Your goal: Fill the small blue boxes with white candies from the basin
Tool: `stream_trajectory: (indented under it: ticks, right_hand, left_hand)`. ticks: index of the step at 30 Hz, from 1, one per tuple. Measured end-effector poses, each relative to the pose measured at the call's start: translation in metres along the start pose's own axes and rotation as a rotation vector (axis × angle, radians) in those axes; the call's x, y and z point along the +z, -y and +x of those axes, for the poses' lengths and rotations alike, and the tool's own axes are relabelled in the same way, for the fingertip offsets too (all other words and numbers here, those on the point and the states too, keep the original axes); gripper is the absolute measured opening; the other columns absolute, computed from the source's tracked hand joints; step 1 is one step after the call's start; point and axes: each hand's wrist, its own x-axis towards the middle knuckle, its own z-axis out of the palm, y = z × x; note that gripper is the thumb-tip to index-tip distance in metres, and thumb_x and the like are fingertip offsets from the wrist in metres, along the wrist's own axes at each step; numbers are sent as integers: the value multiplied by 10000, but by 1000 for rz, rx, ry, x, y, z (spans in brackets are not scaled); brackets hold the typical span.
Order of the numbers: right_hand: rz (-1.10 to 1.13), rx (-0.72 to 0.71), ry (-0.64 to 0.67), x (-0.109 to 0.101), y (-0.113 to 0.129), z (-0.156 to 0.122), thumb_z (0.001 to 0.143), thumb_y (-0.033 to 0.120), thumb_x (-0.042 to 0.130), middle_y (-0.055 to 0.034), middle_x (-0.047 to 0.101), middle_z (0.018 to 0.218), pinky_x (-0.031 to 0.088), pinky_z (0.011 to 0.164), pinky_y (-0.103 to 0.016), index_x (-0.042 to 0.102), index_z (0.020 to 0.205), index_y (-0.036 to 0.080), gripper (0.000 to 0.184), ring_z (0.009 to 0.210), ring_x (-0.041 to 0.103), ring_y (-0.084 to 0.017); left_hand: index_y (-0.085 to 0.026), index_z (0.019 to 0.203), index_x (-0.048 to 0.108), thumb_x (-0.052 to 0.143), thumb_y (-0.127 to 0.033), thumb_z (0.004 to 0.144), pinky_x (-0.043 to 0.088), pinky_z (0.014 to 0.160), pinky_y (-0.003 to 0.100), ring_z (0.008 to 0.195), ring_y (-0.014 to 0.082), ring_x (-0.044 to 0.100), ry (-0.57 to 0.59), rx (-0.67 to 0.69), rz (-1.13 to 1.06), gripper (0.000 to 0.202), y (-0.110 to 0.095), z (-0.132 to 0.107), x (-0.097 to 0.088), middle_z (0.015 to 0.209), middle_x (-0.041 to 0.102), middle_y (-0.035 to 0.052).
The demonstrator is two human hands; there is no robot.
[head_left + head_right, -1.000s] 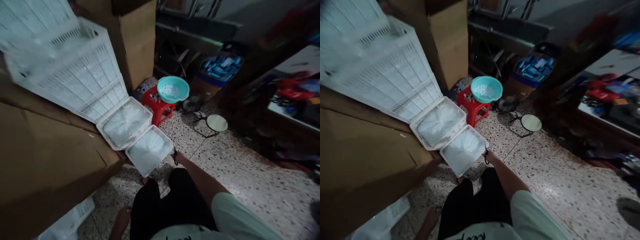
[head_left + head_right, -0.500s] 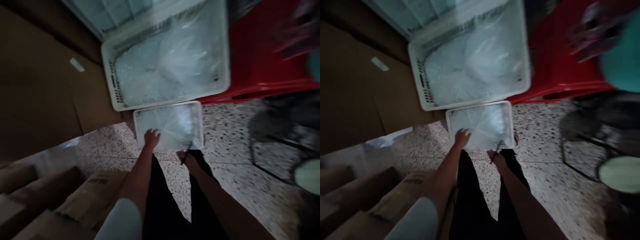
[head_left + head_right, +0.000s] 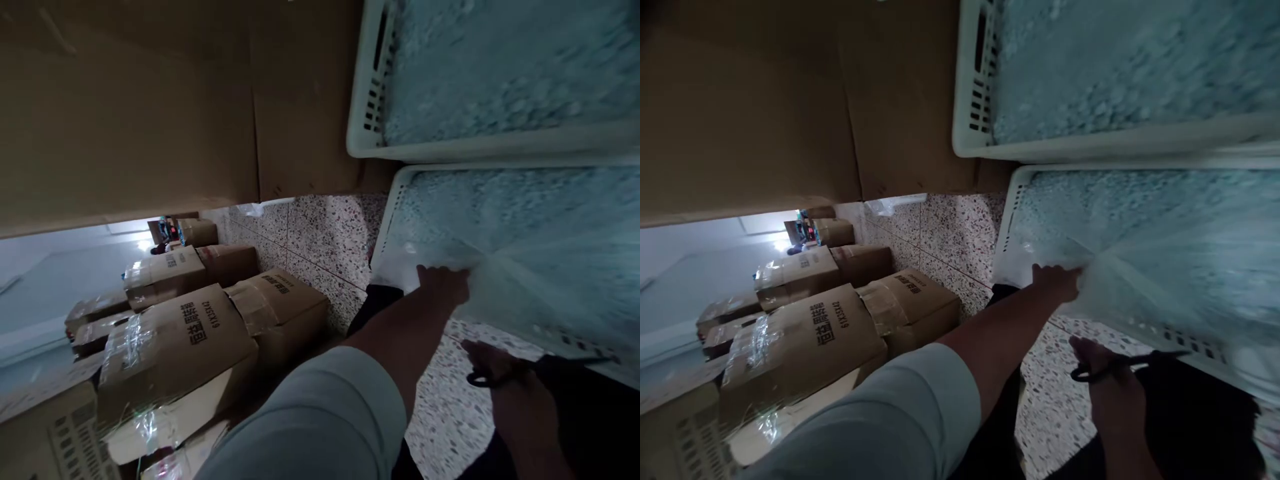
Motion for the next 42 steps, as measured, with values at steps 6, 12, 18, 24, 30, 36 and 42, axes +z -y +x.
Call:
stream_trajectory:
  ticks: [6, 12, 18, 24, 30, 36, 42]
  right_hand:
    - [76, 235, 20, -19, 34, -1, 708, 496, 737, -81, 645, 629, 580, 656, -457, 590, 719, 222, 311, 605, 649, -246]
    - [154, 247, 60, -31, 51, 31, 755, 621, 784, 31, 524, 495, 466, 464, -250, 621, 693, 159, 494, 440, 531, -114]
    - [173, 276, 225, -21, 68, 68, 818, 711, 691, 25, 517, 472, 448, 432, -216, 607, 668, 142, 594, 421, 592, -123]
    - [137, 286, 262, -5, 73, 86, 839, 742, 628, 39, 485, 449, 418, 422, -206, 618, 705, 131, 626, 389, 565, -109]
    - [97, 321, 255, 2, 75, 95, 874, 751, 566, 31, 476, 442, 361, 408, -215, 616, 700, 119, 658, 376, 540, -108]
    - [100, 350, 258, 5, 74, 94, 886, 747, 551, 37, 451, 432, 337, 397, -213, 573, 669, 142, 644, 374, 513, -102]
    - [150, 344, 208, 9, 73, 96, 880, 753, 554, 46, 439, 449, 380, 409, -206, 532, 657, 166, 628, 385, 498, -89]
  left_hand:
    - [-275, 1533, 467, 456, -361, 1048, 416, 1039, 557, 1284, 332, 578, 150, 164, 96, 492, -11, -6, -5, 1436, 585, 210]
    - [-304, 1605, 318, 470, -406, 1017, 408, 1085, 577, 1380, 358, 490, 171, 199, 165, 616, 3, 12, 19, 1513, 500, 183]
    - [-393, 1613, 268, 388, -490, 1019, 403, 1098, 491, 1380, 311, 475, 142, 200, 196, 613, 13, 17, 37, 1512, 498, 105]
    - [-400, 1631, 190, 337, -491, 1029, 406, 1080, 465, 1365, 305, 476, 184, 197, 196, 626, 17, 29, 47, 1527, 477, 101]
    - [-395, 1642, 116, 321, -525, 1024, 375, 1114, 473, 1403, 322, 439, 235, 245, 187, 664, 22, 38, 48, 1585, 427, 102]
    - [-392, 1642, 132, 317, -507, 1028, 361, 1130, 474, 1410, 321, 440, 251, 233, 178, 652, 19, 37, 47, 1602, 409, 96]
    - [-377, 1644, 133, 354, -483, 1023, 372, 1125, 482, 1413, 329, 441, 257, 230, 193, 668, 18, 36, 44, 1588, 419, 114]
